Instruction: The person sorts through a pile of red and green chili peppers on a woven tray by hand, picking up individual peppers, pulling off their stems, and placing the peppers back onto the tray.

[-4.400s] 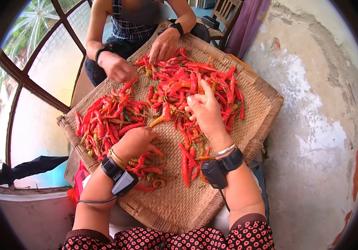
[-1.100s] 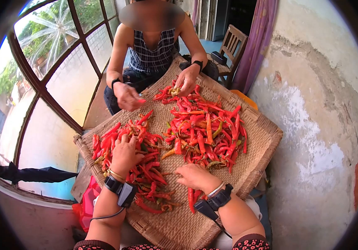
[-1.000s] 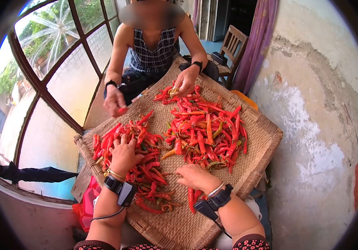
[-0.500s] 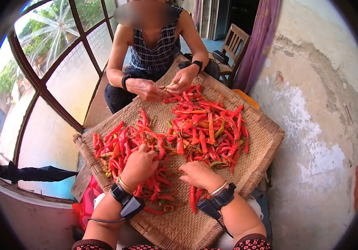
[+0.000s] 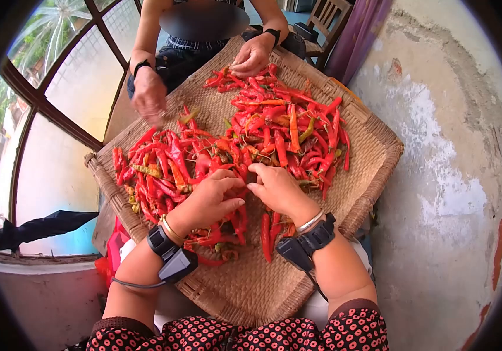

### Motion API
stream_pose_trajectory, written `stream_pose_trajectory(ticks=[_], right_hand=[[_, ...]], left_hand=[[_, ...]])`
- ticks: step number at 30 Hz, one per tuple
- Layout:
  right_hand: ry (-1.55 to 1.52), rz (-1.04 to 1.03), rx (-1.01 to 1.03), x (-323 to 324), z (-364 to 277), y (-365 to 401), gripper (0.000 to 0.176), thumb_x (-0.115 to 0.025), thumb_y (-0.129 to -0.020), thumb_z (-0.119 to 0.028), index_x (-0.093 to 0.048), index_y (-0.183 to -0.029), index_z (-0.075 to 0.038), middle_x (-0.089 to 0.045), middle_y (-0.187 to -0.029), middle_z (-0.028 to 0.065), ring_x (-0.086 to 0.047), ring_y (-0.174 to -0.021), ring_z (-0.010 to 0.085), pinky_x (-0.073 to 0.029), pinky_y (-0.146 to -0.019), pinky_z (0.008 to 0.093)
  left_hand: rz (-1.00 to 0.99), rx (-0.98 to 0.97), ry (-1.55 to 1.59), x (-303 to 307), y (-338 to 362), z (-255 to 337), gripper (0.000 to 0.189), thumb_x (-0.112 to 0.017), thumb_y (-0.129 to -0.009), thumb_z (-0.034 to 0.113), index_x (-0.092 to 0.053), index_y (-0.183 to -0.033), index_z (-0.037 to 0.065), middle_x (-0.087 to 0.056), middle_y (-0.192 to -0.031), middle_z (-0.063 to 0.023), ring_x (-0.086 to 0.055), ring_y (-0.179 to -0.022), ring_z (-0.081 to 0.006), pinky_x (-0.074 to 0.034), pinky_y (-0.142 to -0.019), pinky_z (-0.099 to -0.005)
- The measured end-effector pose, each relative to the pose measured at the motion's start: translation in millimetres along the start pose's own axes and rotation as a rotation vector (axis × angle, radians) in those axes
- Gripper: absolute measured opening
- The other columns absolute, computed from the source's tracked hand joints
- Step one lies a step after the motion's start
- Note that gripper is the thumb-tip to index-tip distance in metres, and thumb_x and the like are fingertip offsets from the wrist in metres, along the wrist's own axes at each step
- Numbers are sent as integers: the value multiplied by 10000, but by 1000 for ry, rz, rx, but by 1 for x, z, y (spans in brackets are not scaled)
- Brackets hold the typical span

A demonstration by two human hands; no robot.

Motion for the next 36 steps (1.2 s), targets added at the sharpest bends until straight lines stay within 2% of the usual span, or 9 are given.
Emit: stream_pose_trajectory(ticks=[6, 9, 11, 14, 17, 22, 29, 34, 36], right_hand=[[-335, 27, -130, -22, 13, -9, 442, -582, -828, -140, -449, -1225, 0, -608, -909, 116, -586, -775, 150, -472, -672, 287], [-883, 10, -230, -35, 15, -9, 444, -581, -839, -198, -466, -1226, -13, -601, -887, 63, -580, -743, 144, -465, -615, 263], [-916, -30, -291, -36, 13, -6, 408, -571, -850, -210, -486, -1201, -21, -596, -857, 39, -566, -717, 116, -447, -585, 234], [-961, -170, -352, -44, 15, -7, 335, -557, -863, -231, -524, -1137, -42, -586, -793, 4, -542, -667, 75, -414, -537, 197], [-988, -232, -375, -51, 14, -5, 224, -571, -853, -248, -577, -987, -67, -576, -706, -17, -525, -616, 63, -407, -517, 200], [-694, -249, -273, -31, -2, -5, 143, -619, -811, -184, -590, -782, -48, -559, -674, -11, -516, -586, 70, -423, -530, 221], [-895, -2, -67, 32, -19, 7, 91, -532, -817, -88, -603, -824, -30, -602, -744, 2, -529, -598, 60, -431, -563, 192], [-995, -62, -38, 41, -22, 15, 160, -552, -774, -157, -606, -824, -15, -632, -776, 49, -540, -602, 77, -435, -570, 203], [-998, -302, -38, 38, -23, 20, 227, -579, -734, -211, -610, -831, -8, -630, -764, 50, -543, -602, 85, -438, -575, 210]], left_hand=[[-159, -73, -149, -16, 3, 13, 270, -627, -756, 136, -579, -989, 9, -577, -940, -172, -583, -821, -327, -477, -749, -383], [-109, -97, -182, -7, 1, 19, 216, -619, -752, 121, -584, -942, 23, -586, -904, -146, -591, -785, -310, -482, -710, -375], [-62, -96, -194, -1, -1, 20, 192, -615, -751, 118, -586, -921, 32, -589, -890, -130, -595, -765, -300, -487, -685, -368], [308, -36, -519, 32, -4, 24, 143, -600, -764, 132, -595, -891, 66, -582, -883, -96, -601, -735, -280, -497, -609, -353], [139, 181, -680, 29, -7, -8, 150, -587, -772, 163, -594, -885, 64, -581, -888, -88, -605, -730, -277, -498, -612, -361], [55, 104, -678, 25, -6, -4, 148, -578, -774, 195, -609, -817, 57, -574, -847, -89, -597, -695, -274, -488, -598, -380], [-116, 47, -622, 19, 0, -1, 165, -588, -762, 201, -619, -716, 46, -575, -743, -101, -589, -703, -271, -478, -598, -372], [-5, -143, -314, 19, 0, 19, 138, -597, -758, 170, -623, -758, 35, -592, -760, -114, -593, -705, -282, -477, -607, -372], [20, -104, -277, 23, 1, 24, 122, -600, -759, 143, -626, -797, 29, -594, -766, -120, -597, -711, -291, -480, -624, -373]])
Point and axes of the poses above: each hand's wrist, its own y-axis away from the middle knuckle, its own x-axis out of the back of the hand, z = x × y, the point moved 7 cm from there along -y, towards the middle knuckle
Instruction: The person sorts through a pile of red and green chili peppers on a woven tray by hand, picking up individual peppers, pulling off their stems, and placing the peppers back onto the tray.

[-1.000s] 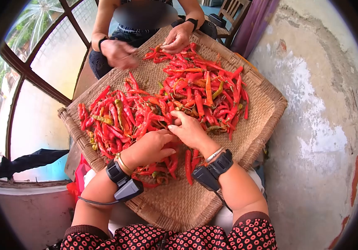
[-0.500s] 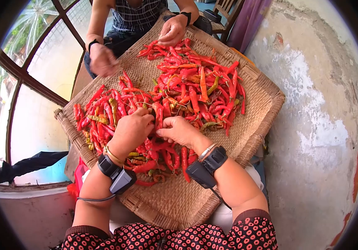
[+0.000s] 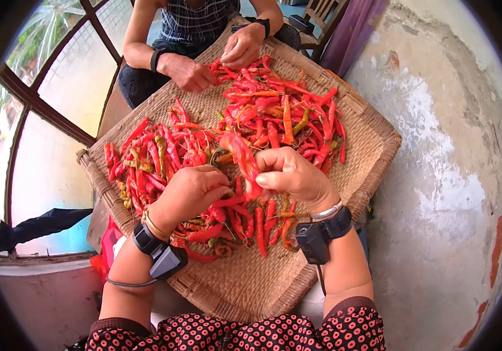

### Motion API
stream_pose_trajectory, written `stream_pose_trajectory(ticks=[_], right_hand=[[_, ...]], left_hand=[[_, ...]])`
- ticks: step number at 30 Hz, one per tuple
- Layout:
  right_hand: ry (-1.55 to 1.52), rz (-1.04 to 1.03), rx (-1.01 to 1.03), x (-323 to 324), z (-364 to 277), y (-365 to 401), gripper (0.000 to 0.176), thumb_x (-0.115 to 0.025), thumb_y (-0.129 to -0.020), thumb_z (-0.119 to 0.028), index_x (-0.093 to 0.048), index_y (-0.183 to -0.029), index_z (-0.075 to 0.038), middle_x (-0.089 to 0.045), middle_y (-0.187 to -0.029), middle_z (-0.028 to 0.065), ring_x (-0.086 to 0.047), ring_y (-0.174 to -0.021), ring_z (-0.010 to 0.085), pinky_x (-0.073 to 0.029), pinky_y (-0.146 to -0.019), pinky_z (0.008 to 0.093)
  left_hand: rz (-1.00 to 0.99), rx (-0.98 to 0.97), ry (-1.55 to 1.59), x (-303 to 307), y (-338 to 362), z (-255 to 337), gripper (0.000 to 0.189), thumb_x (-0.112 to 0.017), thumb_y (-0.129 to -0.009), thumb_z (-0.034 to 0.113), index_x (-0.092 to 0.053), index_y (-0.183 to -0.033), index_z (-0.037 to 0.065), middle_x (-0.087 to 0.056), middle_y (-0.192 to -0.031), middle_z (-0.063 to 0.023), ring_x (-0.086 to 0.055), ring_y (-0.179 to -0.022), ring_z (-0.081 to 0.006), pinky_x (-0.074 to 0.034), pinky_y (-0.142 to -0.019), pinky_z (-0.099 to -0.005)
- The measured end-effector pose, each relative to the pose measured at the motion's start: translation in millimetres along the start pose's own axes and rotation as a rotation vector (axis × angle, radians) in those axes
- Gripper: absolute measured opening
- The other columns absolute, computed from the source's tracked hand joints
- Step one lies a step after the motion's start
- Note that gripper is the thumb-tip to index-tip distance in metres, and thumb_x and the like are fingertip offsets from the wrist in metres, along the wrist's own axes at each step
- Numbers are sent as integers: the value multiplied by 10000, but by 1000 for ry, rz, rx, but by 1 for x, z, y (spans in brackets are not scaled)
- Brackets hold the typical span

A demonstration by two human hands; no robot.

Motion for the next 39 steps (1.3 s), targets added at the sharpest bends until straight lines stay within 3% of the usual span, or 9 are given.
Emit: stream_pose_trajectory(ticks=[5, 7, 9, 12, 17, 21, 27, 32, 39], right_hand=[[140, -119, 6, 3, -11, 1, 224, -591, -799, -209, -597, -919, -21, -618, -801, 25, -558, -696, 78, -448, -623, 213], [-148, 180, 349, 14, -31, -5, 412, -606, -812, -240, -525, -1138, -1, -612, -871, 35, -570, -769, 88, -446, -630, 205], [-170, 312, 414, 29, -22, -13, 549, -599, -833, -230, -395, -1281, 14, -597, -902, 34, -570, -820, 95, -448, -632, 200], [125, 563, 217, 49, 1, -17, 420, -545, -869, -156, -440, -1233, 23, -577, -837, 16, -573, -745, 93, -454, -628, 207], [983, 232, 97, 12, 29, -32, 350, -616, -777, -147, -550, -1094, -12, -589, -965, 130, -590, -893, 265, -467, -787, 345], [836, 388, 162, 11, 49, -40, 546, -611, -757, -147, -406, -1243, -7, -520, -1132, 209, -529, -1017, 340, -433, -861, 388], [174, 362, -135, 10, 64, -41, 486, -539, -850, -104, -358, -1290, -2, -585, -894, 44, -549, -706, 95, -448, -575, 241], [162, 304, -132, 2, 46, -35, 173, -550, -860, -103, -559, -1015, -30, -568, -734, -10, -519, -605, 53, -424, -510, 194], [96, 279, -74, -2, 28, -24, 101, -563, -863, -129, -570, -889, -32, -553, -662, -11, -507, -557, 46, -418, -493, 182]], left_hand=[[-33, 121, -110, -3, -2, -8, 199, -615, -759, 144, -607, -924, 33, -589, -780, -137, -597, -723, -303, -483, -641, -379], [38, 147, -69, -1, -2, -6, 233, -621, -758, 150, -596, -958, 34, -589, -796, -144, -597, -731, -309, -483, -647, -382], [136, 200, -5, 2, -2, -10, 282, -629, -751, 158, -578, -999, 33, -586, -845, -156, -593, -759, -323, -482, -665, -385], [48, 198, -33, -6, -4, -13, 312, -628, -749, 155, -566, -1029, 31, -585, -905, -160, -589, -799, -331, -482, -695, -387], [29, 133, -33, -21, -8, -22, 402, -612, -755, 136, -506, -1125, 17, -589, -959, -176, -582, -858, -337, -482, -731, -387], [14, 306, 238, -33, -13, -34, 480, -542, -821, 83, -361, -1247, -46, -576, -1057, -192, -627, -668, -227, -503, -650, -332], [101, 686, 1084, -42, -10, -53, 582, -487, -885, 110, -190, -1371, -13, -515, -1185, -116, -551, -592, -105, -469, -536, -223], [85, 684, 1325, -45, -9, -53, 445, -528, -887, 146, -387, -1287, 11, -602, -947, -18, -507, -585, -47, -417, -510, -172], [104, 504, 1117, -36, -9, -33, 251, -550, -892, 201, -581, -1061, 18, -559, -765, 51, -463, -606, -8, -396, -512, -167]])
Point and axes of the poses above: each hand's wrist, its own y-axis away from the middle knuckle, its own x-axis out of the back of the hand, z = x × y, the point moved 7 cm from there along -y, towards the middle knuckle
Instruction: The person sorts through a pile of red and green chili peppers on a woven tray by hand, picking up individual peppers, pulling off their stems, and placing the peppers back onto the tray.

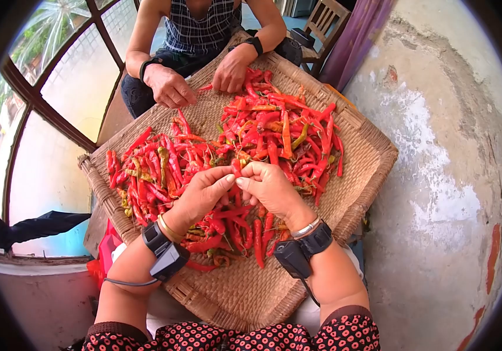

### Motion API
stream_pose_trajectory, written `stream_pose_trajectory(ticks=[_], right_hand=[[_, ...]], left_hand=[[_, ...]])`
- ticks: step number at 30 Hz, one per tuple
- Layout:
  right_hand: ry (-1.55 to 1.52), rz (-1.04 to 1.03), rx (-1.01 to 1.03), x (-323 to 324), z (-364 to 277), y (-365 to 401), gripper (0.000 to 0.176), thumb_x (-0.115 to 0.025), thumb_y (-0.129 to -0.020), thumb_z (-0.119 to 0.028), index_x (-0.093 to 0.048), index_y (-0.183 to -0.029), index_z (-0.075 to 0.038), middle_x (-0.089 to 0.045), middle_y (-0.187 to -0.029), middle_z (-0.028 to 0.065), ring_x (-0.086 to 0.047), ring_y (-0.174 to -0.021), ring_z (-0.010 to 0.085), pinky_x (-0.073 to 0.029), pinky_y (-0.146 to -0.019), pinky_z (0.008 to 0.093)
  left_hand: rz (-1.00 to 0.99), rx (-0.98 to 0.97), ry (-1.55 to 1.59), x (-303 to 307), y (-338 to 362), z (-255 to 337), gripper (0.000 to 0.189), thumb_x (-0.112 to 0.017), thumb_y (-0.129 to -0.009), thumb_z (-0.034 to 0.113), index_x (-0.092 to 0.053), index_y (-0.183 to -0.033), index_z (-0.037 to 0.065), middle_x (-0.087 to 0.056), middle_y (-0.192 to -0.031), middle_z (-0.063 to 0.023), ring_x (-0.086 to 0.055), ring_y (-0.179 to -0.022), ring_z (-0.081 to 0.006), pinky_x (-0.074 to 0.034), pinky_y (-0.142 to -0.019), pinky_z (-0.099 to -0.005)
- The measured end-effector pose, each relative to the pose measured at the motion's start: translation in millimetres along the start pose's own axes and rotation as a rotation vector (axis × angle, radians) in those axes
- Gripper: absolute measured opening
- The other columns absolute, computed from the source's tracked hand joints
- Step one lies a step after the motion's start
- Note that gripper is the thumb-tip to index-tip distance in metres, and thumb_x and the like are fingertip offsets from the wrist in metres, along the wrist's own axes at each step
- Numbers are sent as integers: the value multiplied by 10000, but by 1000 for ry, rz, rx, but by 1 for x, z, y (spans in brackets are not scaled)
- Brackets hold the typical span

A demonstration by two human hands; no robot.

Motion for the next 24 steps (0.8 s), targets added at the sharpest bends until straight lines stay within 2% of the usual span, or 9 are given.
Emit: stream_pose_trajectory(ticks=[3, 6, 10, 12, 14, 17, 20, 22, 24], right_hand=[[-42, 61, 33, 6, -2, 2, 104, -565, -866, -139, -572, -873, -35, -551, -645, -12, -501, -541, 44, -415, -484, 180], [-26, 47, 25, 9, -1, 3, 121, -563, -871, -156, -574, -863, -36, -554, -644, -11, -506, -543, 42, -415, -483, 176], [25, 81, 55, 20, -4, 4, 130, -560, -876, -168, -579, -865, -40, -569, -665, -8, -518, -550, 39, -424, -490, 170], [43, 104, 77, 30, -5, 5, 125, -560, -877, -165, -582, -873, -43, -579, -679, -8, -522, -553, 36, -433, -494, 169], [235, 134, 67, 37, -4, 5, 135, -560, -876, -160, -590, -901, -31, -577, -689, -8, -525, -576, 42, -448, -521, 181], [261, 103, 53, 31, -1, 5, 133, -553, -872, -136, -587, -919, -17, -569, -701, -6, -524, -598, 48, -460, -551, 200], [275, 93, 64, 30, 2, 2, 137, -573, -850, -138, -591, -898, -10, -570, -697, -10, -524, -599, 55, -455, -554, 215], [329, 117, 68, 32, 3, 3, 163, -602, -819, -156, -605, -863, 1, -592, -688, 10, -549, -608, 82, -457, -571, 242], [597, 158, 125, 35, -4, 4, 181, -616, -789, -185, -619, -844, -13, -625, -716, 75, -604, -636, 165, -478, -601, 297]], left_hand=[[-208, -16, -108, -19, 12, 15, 247, -558, -888, 195, -592, -1029, -6, -586, -812, 33, -491, -672, -25, -429, -572, -199], [-188, 74, -343, -15, 10, 1, 262, -542, -889, 166, -559, -1079, -14, -595, -786, 25, -518, -717, -31, -445, -610, -213], [-241, 43, -177, -11, 15, 7, 319, -526, -877, 95, -496, -1185, 20, -564, -729, 57, -517, -650, -34, -428, -582, -199], [-550, 138, -587, -13, 24, 9, 368, -508, -870, 69, -445, -1230, 20, -574, -712, 31, -529, -650, -55, -442, -616, -219], [-572, 135, -653, -9, 27, 17, 337, -511, -867, 69, -462, -1198, 30, -579, -695, 9, -540, -648, -66, -444, -613, -232], [-426, 88, -258, 0, 19, 34, 325, -507, -873, 89, -464, -1194, 55, -593, -703, 3, -512, -581, -60, -404, -533, -193], [-104, -120, 63, 29, -6, 48, 522, -533, -880, 115, -302, -1343, 51, -585, -983, -88, -540, -654, -76, -436, -563, -196], [125, -185, 18, 46, -14, 41, 610, -537, -886, 136, -202, -1385, 33, -520, -1152, -126, -568, -772, -110, -478, -644, -236], [199, -139, -163, 53, -17, 27, 579, -541, -886, 126, -243, -1366, -3, -495, -1201, -136, -556, -873, -109, -485, -719, -250]])
Point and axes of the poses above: each hand's wrist, its own y-axis away from the middle knuckle, its own x-axis out of the back of the hand, z = x × y, the point moved 7 cm from there along -y, towards the middle knuckle
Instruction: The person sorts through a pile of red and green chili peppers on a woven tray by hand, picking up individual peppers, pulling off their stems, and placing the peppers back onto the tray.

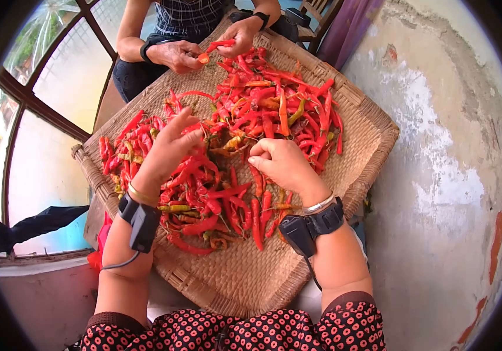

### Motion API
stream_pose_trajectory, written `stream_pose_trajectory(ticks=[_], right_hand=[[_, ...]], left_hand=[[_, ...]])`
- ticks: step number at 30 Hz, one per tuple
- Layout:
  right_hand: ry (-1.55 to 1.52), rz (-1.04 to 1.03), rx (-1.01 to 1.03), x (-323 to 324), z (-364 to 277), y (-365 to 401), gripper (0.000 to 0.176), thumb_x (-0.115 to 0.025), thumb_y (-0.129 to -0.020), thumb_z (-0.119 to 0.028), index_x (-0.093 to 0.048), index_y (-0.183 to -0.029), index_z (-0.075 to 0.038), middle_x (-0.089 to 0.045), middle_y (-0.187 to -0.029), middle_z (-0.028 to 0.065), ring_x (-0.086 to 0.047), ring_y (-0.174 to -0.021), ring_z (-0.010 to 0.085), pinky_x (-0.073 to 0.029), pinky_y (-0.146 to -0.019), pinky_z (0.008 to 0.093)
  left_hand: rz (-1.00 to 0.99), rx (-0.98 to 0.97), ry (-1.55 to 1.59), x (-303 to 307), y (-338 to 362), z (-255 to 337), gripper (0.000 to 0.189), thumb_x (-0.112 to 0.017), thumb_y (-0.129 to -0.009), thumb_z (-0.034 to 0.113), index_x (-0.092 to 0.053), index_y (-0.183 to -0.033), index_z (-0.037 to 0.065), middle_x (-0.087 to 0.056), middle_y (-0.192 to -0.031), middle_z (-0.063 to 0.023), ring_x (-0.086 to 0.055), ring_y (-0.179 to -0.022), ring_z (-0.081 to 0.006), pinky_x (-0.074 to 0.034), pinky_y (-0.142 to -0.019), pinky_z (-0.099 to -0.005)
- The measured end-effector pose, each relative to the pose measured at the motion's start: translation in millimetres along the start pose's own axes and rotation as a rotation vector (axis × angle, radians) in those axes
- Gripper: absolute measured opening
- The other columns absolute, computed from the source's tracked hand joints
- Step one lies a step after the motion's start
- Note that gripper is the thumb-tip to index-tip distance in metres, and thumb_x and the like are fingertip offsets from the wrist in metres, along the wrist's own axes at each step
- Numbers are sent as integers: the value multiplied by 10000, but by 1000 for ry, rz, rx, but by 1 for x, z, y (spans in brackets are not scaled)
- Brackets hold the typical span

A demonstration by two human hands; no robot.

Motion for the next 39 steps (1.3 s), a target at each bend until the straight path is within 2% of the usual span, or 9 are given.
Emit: stream_pose_trajectory(ticks=[4, 6, 16, 26, 28, 32, 35, 37, 39], right_hand=[[297, -100, 14, -8, 6, 4, 213, -642, -744, -237, -639, -828, -41, -634, -765, 136, -626, -707, 276, -490, -653, 369], [720, -160, 82, -19, 12, 7, 206, -660, -725, -228, -627, -800, -39, -621, -724, 139, -611, -710, 297, -471, -618, 400], [960, -235, -18, -55, 13, 6, 279, -638, -716, -300, -644, -705, -22, -636, -756, 171, -635, -777, 295, -502, -687, 385], [561, -453, 46, -29, -5, 13, 208, -549, -691, -203, -643, -740, -24, -632, -762, 170, -601, -739, 356, -467, -663, 416], [404, -462, 82, -27, -8, 17, 216, -565, -706, -219, -625, -741, -14, -621, -705, 146, -597, -666, 300, -456, -620, 378], [16, -552, 111, -28, -13, 24, 184, -576, -752, -175, -610, -806, -2, -586, -666, 63, -566, -614, 151, -440, -577, 301], [-166, -488, 10, -17, -13, 20, 181, -576, -786, -157, -602, -856, 8, -575, -698, 24, -555, -606, 117, -433, -560, 287], [-252, -299, -119, -4, 2, 12, 211, -588, -797, -188, -604, -889, 1, -588, -704, 47, -568, -601, 144, -447, -568, 299], [25, -182, -10, 1, 11, 5, 217, -588, -793, -194, -606, -909, -11, -599, -717, 74, -582, -608, 169, -453, -576, 308]], left_hand=[[-251, -249, -555, -35, 20, 6, 270, -571, -821, 36, -568, -1089, 4, -635, -897, -56, -564, -759, -99, -472, -705, -250], [-373, -250, -731, -53, 32, 4, 276, -605, -775, 82, -591, -1047, 34, -631, -840, -87, -599, -736, -168, -485, -683, -277], [-536, -402, -1377, -78, 59, -22, 231, -658, -692, 205, -610, -884, 86, -577, -795, -90, -589, -786, -271, -492, -662, -367], [-500, -307, -1172, -76, 54, -9, 273, -655, -715, 201, -595, -948, 72, -592, -875, -106, -593, -821, -291, -495, -679, -378], [-224, -546, -859, -70, 56, 19, 291, -660, -709, 149, -593, -983, 79, -585, -959, -104, -598, -833, -299, -500, -705, -371], [-358, -609, -788, -75, 57, 22, 297, -660, -694, 93, -596, -982, 65, -560, -1044, -103, -598, -846, -301, -500, -728, -367], [-411, -616, -800, -72, 57, 22, 211, -653, -709, 83, -619, -915, 53, -591, -876, -90, -603, -728, -269, -497, -659, -329], [-555, -183, -787, -62, 47, 8, 133, -626, -771, 122, -639, -867, 32, -613, -703, -67, -595, -595, -223, -480, -568, -304], [-492, -81, -621, -49, 38, 4, 130, -620, -794, 133, -640, -857, 21, -585, -626, -38, -569, -561, -165, -463, -540, -275]])
Point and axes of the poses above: each hand's wrist, its own y-axis away from the middle knuckle, its own x-axis out of the back of the hand, z = x × y, the point moved 7 cm from there along -y, towards the middle knuckle
